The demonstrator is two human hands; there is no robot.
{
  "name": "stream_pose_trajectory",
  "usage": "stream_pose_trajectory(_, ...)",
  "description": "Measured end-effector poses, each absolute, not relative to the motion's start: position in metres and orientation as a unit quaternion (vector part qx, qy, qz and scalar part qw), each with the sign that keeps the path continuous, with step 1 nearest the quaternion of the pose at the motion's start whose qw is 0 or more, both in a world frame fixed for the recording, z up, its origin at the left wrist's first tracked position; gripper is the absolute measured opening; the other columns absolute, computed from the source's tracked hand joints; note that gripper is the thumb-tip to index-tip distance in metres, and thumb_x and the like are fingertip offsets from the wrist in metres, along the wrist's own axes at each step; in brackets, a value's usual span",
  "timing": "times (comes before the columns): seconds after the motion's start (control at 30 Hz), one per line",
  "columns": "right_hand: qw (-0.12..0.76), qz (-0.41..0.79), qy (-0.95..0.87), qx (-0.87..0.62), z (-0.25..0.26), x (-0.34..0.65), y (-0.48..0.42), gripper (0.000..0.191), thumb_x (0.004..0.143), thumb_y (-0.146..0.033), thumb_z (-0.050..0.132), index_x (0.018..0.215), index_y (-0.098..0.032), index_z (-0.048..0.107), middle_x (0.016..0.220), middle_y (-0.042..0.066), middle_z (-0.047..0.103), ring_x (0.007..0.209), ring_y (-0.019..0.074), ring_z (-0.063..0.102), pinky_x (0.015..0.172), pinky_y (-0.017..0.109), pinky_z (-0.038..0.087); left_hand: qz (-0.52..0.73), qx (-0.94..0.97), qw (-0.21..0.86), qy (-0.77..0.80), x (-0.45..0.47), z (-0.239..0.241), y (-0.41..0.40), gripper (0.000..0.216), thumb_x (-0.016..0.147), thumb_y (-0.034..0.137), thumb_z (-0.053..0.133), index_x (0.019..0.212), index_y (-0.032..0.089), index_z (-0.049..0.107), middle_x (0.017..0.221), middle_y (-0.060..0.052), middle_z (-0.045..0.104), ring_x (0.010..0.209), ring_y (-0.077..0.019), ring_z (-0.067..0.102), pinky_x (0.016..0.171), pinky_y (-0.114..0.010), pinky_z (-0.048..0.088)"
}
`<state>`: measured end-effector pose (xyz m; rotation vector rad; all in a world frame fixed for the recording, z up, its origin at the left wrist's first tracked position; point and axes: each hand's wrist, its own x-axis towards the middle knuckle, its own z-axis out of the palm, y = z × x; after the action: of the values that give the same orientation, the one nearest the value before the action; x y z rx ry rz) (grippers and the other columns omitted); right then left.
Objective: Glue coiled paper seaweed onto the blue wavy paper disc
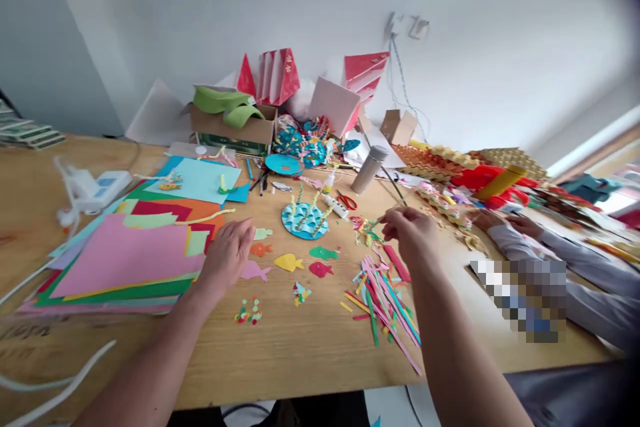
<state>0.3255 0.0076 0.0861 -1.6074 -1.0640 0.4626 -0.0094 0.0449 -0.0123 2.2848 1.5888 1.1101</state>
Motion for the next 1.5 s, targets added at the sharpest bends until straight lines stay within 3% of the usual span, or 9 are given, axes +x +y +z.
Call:
stream_pose_trajectory(0.07, 0.658, 0.216, -0.44, -0.572, 0.102, 0.302, 0.005, 0.007, 0.065, -0.02, 0.062, 0.066, -0.016, 0.057, 0.054, -0.002, 0.062, 0.041, 0.0099, 0.056, 0.043, 0.021, 0.048, 0.377, 0.749, 0.087, 0.537, -0.011, -0.009, 0.045, 0.047, 0.098, 0.035, 0.023, 0.116, 0.013, 0.061, 0.115, -0.012, 0.067, 0.111, -0.023, 0.059, 0.101, -0.041, 0.045)
stream_pose_trajectory(0.13, 0.689, 0.231, -0.465, -0.505, 0.113, 0.271, 0.008, 0.011, 0.067, -0.022, 0.064, 0.075, -0.016, 0.058, 0.058, -0.002, 0.064, 0.043, 0.0117, 0.059, 0.045, 0.024, 0.052, 0.359, 0.754, 0.097, 0.541, -0.012, -0.009, 0.046, 0.039, 0.096, 0.027, 0.03, 0.111, 0.013, 0.064, 0.11, -0.011, 0.069, 0.108, -0.0221, 0.06, 0.1, -0.04, 0.046)
stream_pose_trajectory(0.23, 0.661, 0.252, -0.534, -0.463, 0.109, 0.218, 0.021, 0.01, 0.072, -0.023, 0.061, 0.079, -0.017, 0.057, 0.064, 0.0, 0.067, 0.047, 0.0118, 0.061, 0.048, 0.024, 0.053, 0.297, 0.77, 0.102, 0.556, -0.016, -0.011, 0.046, 0.033, 0.083, 0.009, 0.041, 0.102, 0.014, 0.068, 0.105, -0.01, 0.071, 0.109, -0.0215, 0.059, 0.1, -0.038, 0.046)
stream_pose_trajectory(0.33, 0.613, 0.259, -0.582, -0.466, 0.079, 0.175, 0.04, 0.011, 0.079, -0.028, 0.058, 0.082, -0.019, 0.054, 0.069, 0.0, 0.066, 0.053, 0.0123, 0.063, 0.051, 0.024, 0.052, 0.253, 0.787, 0.077, 0.557, -0.018, -0.012, 0.045, 0.034, 0.079, 0.004, 0.043, 0.098, 0.014, 0.069, 0.104, -0.01, 0.071, 0.111, -0.0216, 0.058, 0.105, -0.038, 0.042)
stream_pose_trajectory(0.6, 0.531, 0.192, -0.674, -0.476, 0.001, 0.146, 0.065, 0.014, 0.09, -0.031, 0.046, 0.088, -0.02, 0.054, 0.085, 0.007, 0.068, 0.073, 0.0163, 0.067, 0.069, 0.029, 0.052, 0.193, 0.816, 0.039, 0.543, -0.015, -0.016, 0.039, 0.037, 0.096, 0.025, 0.036, 0.121, 0.012, 0.061, 0.128, -0.011, 0.062, 0.13, -0.0267, 0.045, 0.112, -0.044, 0.034)
stream_pose_trajectory(0.83, 0.483, 0.135, -0.702, -0.505, 0.024, 0.148, 0.082, 0.015, 0.089, -0.032, 0.046, 0.077, -0.022, 0.048, 0.064, 0.0, 0.059, 0.057, 0.0145, 0.056, 0.058, 0.026, 0.043, 0.165, 0.822, 0.022, 0.544, -0.012, -0.027, 0.035, 0.042, 0.098, 0.037, 0.036, 0.125, 0.014, 0.058, 0.133, -0.011, 0.059, 0.137, -0.0286, 0.038, 0.112, -0.047, 0.034)
stream_pose_trajectory(1.0, 0.423, 0.191, -0.723, -0.512, 0.035, 0.152, 0.095, 0.006, 0.081, -0.024, 0.049, 0.076, -0.021, 0.051, 0.06, 0.0, 0.061, 0.055, 0.0142, 0.059, 0.055, 0.024, 0.042, 0.148, 0.827, 0.017, 0.542, -0.012, -0.023, 0.033, 0.04, 0.098, 0.036, 0.035, 0.119, 0.014, 0.062, 0.132, -0.009, 0.06, 0.136, -0.0296, 0.039, 0.112, -0.046, 0.034)
stream_pose_trajectory(1.13, 0.344, 0.223, -0.751, -0.518, 0.038, 0.156, 0.1, 0.005, 0.073, -0.018, 0.052, 0.069, -0.02, 0.053, 0.058, 0.0, 0.063, 0.053, 0.0141, 0.061, 0.053, 0.022, 0.04, 0.158, 0.821, 0.02, 0.548, -0.012, -0.022, 0.032, 0.041, 0.098, 0.037, 0.036, 0.127, 0.016, 0.057, 0.131, -0.008, 0.061, 0.136, -0.0305, 0.038, 0.11, -0.047, 0.034)
stream_pose_trajectory(1.5, 0.265, 0.226, -0.764, -0.543, 0.039, 0.154, 0.101, 0.022, 0.08, -0.017, 0.045, 0.062, -0.018, 0.057, 0.063, 0.004, 0.068, 0.054, 0.0132, 0.06, 0.054, 0.022, 0.038, 0.166, 0.817, 0.021, 0.552, -0.011, -0.022, 0.031, 0.035, 0.097, 0.036, 0.038, 0.117, 0.02, 0.062, 0.129, -0.007, 0.061, 0.134, -0.0328, 0.038, 0.107, -0.052, 0.034)
